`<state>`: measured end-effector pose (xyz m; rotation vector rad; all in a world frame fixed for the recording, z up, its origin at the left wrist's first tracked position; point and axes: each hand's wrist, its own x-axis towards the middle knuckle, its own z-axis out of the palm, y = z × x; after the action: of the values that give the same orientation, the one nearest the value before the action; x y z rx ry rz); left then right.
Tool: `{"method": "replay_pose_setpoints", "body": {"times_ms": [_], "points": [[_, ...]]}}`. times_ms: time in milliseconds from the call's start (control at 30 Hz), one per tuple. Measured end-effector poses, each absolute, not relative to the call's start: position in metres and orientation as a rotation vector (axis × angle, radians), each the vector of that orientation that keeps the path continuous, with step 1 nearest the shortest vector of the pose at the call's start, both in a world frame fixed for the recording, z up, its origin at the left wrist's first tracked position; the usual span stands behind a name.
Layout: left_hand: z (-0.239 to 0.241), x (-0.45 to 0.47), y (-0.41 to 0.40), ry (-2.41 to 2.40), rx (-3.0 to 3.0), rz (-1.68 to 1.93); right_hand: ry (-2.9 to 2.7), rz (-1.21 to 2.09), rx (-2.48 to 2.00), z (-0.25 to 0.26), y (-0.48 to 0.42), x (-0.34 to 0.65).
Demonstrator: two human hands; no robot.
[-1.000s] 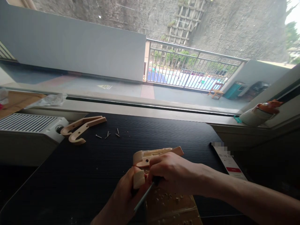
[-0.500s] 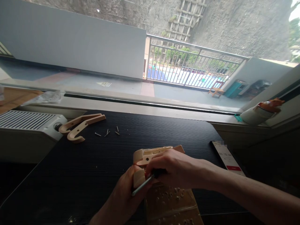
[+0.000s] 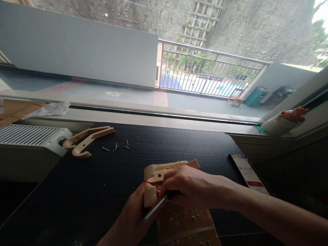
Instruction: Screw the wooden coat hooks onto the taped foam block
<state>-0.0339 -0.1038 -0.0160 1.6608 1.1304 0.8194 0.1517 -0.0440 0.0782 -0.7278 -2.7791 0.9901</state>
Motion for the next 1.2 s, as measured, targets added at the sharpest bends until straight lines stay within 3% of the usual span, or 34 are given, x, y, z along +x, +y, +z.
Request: {"method": "replay_pose_setpoints", "body": {"times_ms": [300, 433, 567, 733, 1000, 1200], "points": [[-0.019, -0.035, -0.105, 1.135, 1.715, 0.820, -2.645, 0.981, -0.816, 0.090, -0.054, 0.159], [-0.022, -0.035, -0.105, 1.210, 1.808, 0.853, -2.362, 0.765, -1.196, 0.091, -0.069, 0.196], [-0.025, -0.034, -0.106, 1.239, 1.830, 0.875, -2.114, 0.538, -1.608, 0.058, -0.087, 0.229], [-0.025, -0.033, -0.110, 1.334, 1.842, 0.865, -1.816, 0.796, -1.694, 0.024, -0.103, 0.227], [-0.015, -0.026, -0.111, 1.501, 1.841, 0.934, -1.591, 1.250, -1.508, 0.020, -0.102, 0.217], [0.001, -0.029, -0.123, 1.502, 1.814, 0.841, -1.609, 1.193, -1.592, 0.034, -0.121, 0.219]]}}
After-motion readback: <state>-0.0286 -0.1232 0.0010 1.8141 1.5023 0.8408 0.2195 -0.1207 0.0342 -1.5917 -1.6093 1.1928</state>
